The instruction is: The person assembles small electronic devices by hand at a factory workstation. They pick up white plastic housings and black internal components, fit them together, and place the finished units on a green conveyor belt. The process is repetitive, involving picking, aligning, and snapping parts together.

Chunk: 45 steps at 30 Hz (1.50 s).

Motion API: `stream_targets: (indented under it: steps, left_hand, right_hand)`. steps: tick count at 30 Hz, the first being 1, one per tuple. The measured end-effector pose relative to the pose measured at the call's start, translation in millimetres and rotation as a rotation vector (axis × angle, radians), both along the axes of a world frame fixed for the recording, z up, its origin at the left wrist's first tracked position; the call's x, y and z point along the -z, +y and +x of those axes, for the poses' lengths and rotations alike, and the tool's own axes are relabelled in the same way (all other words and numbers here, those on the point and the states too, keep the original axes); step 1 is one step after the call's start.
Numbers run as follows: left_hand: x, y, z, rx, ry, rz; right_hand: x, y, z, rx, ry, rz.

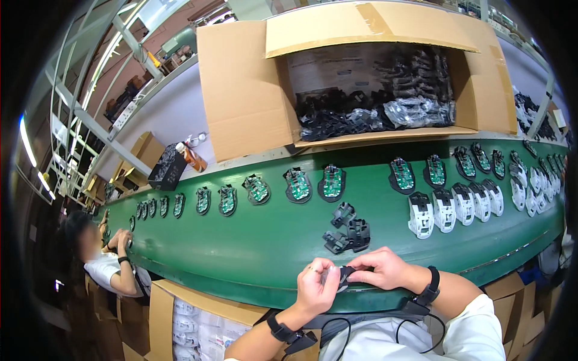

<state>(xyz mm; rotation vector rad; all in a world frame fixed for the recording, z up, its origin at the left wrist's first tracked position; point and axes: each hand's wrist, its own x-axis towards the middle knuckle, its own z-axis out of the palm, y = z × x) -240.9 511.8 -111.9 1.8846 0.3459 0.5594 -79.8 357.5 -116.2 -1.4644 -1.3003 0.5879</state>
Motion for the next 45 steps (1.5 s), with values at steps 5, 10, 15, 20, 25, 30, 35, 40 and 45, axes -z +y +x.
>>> stream_targets:
  steps: [5,10,15,20,25,30,35,40,45]
  left_hand:
    - [9.8,0.0,5.9,-0.041,-0.085,-0.023]
    - [-12.1,7.6,19.6,0.069,-0.168,0.337]
    - [-54.4,24.7,-31.9,-0.017,-0.035,0.427]
    - [-64.9,80.9,-163.4,-0.686,0.182,0.298]
    - [20.4,128.5,-349.4,-1.336,0.771,0.531]
    - [45.2,132.5,-374.8,-1.053,1.036,0.940]
    - [7.0,187.9,-351.0,-1.007,1.321,0.720]
    - [0.1,229.5,-382.8,-0.914,1.215,0.738]
    - [-29.5,229.1,-333.9,-0.801,1.518,0.829]
  right_hand:
    - [-0.6,7.0,-7.5,0.072,0.056,-0.052]
    - [14.6,-28.8,48.6,0.581,-0.064,0.077]
    - [29.4,-55.6,127.1,0.796,-0.651,-0.090]
    - [15.8,-51.5,74.1,0.439,-0.603,0.090]
    - [0.8,-24.1,17.0,0.074,-0.328,0.161]
    - [8.4,-4.1,2.3,-0.044,-0.292,0.162]
    - [10.2,-4.8,8.1,0.005,-0.228,0.061]
    - [14.3,-1.0,9.8,0.021,-0.140,-0.007]
    - [16.4,-2.0,13.2,0.032,-0.099,-0.049]
